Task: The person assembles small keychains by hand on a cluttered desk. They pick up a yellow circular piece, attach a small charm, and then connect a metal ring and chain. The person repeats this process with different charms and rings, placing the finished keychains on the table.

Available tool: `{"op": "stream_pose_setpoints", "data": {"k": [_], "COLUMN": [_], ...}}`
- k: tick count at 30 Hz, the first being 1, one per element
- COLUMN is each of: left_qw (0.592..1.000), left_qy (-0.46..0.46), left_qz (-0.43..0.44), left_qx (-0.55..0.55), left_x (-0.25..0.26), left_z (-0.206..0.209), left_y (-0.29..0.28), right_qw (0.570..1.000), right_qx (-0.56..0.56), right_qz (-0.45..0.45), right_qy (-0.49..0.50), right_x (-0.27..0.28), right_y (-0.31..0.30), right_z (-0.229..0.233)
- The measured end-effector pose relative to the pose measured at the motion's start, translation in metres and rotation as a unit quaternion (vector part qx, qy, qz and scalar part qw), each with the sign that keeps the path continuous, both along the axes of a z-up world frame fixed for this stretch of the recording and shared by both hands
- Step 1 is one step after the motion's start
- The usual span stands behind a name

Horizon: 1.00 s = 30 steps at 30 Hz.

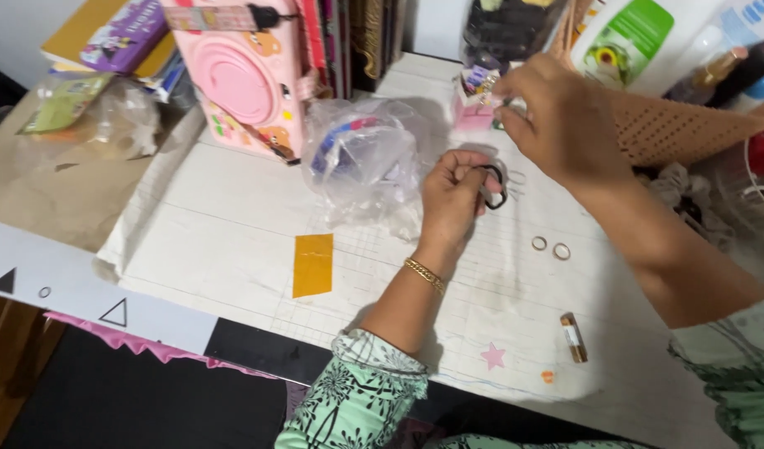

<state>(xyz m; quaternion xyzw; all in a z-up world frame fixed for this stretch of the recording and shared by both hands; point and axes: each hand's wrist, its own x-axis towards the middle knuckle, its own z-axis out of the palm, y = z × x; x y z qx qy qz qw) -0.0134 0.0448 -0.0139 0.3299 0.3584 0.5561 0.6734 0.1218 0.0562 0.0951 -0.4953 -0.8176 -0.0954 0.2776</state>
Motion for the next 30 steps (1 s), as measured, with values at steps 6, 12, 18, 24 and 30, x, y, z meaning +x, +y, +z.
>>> {"op": "stream_pose_setpoints", "data": {"k": [6,12,18,24,30], "left_qw": [1.0,0.998,0.996,0.995,0.992], "left_qy": [-0.001,0.027,0.032,0.044,0.054], "left_qz": [-0.026,-0.059,-0.074,-0.081,-0.096], "left_qx": [0.012,0.02,0.03,0.047,0.055], "left_x": [0.002,0.002,0.001,0.005,0.0], "left_z": [-0.005,0.003,0.006,-0.002,0.006], "left_y": [-0.002,-0.01,-0.014,-0.012,-0.015], "right_qw": [0.92,0.888,0.904,0.928,0.909], "right_qx": [-0.364,-0.441,-0.422,-0.371,-0.412], "right_qz": [-0.087,-0.107,-0.072,-0.026,-0.067], "right_qy": [-0.118,-0.069,-0.01,0.009,0.002], "right_x": [0.034,0.083,0.079,0.073,0.05], "right_y": [-0.051,-0.085,-0.102,-0.096,-0.087], "right_z": [0.003,-0.039,-0.038,-0.04,-0.034]}}
